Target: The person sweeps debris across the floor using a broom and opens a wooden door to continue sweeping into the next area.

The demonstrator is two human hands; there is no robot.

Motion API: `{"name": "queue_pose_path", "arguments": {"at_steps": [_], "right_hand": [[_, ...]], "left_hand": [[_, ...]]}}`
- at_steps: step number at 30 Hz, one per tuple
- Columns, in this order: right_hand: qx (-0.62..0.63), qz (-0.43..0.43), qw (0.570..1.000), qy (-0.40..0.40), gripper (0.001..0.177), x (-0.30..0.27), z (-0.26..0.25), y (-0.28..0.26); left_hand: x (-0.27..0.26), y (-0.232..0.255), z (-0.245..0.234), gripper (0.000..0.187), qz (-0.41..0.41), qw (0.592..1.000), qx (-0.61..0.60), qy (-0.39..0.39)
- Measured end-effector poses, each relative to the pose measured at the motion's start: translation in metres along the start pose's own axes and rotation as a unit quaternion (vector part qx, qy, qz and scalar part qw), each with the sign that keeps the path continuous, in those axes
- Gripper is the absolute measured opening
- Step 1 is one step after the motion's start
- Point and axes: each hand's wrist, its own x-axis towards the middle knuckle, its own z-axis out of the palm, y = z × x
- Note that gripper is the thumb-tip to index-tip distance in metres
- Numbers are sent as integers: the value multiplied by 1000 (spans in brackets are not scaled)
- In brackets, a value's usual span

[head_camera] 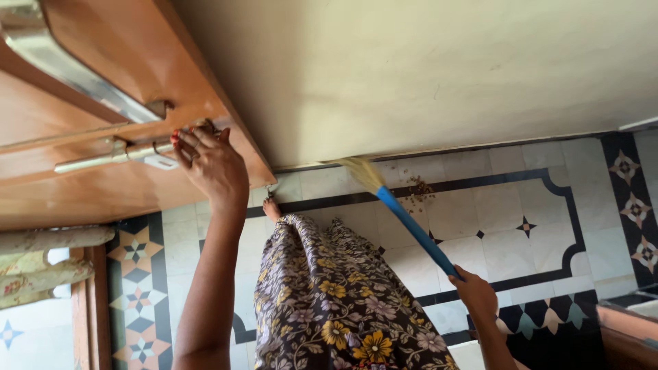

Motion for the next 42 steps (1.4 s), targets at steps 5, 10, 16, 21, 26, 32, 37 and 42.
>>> {"name": "queue_pose_path", "arguments": {"at_steps": [5, 10, 16, 21, 26, 32, 37, 42], "right_hand": [[-12, 65, 998, -6, 52, -7, -8, 42], [-55, 46, 997, 4, 55, -36, -27, 104], [-67, -26, 997, -39, 59, -66, -57, 151], [-13, 12, 998, -67, 60, -58, -27, 64], [30, 18, 998, -61, 55, -44, -1, -11], [40, 40, 998, 1, 55, -33, -15, 10], [52, 77, 994, 51, 47, -18, -21, 29], [64, 114, 987, 91, 42, -4, -6, 68]], "left_hand": [[0, -4, -10, 61, -18, 997, -53, -49], [-11, -8, -43, 79, -44, 971, -190, -138], [-73, 21, -33, 85, 9, 955, -277, -110], [-110, 67, 6, 88, 89, 918, -332, -198], [-123, 80, 13, 87, 121, 895, -336, -266], [-144, 55, 17, 86, 77, 860, -433, -260], [-164, 52, 16, 85, 68, 860, -436, -256], [-163, 71, 0, 87, 67, 871, -388, -295]]}}
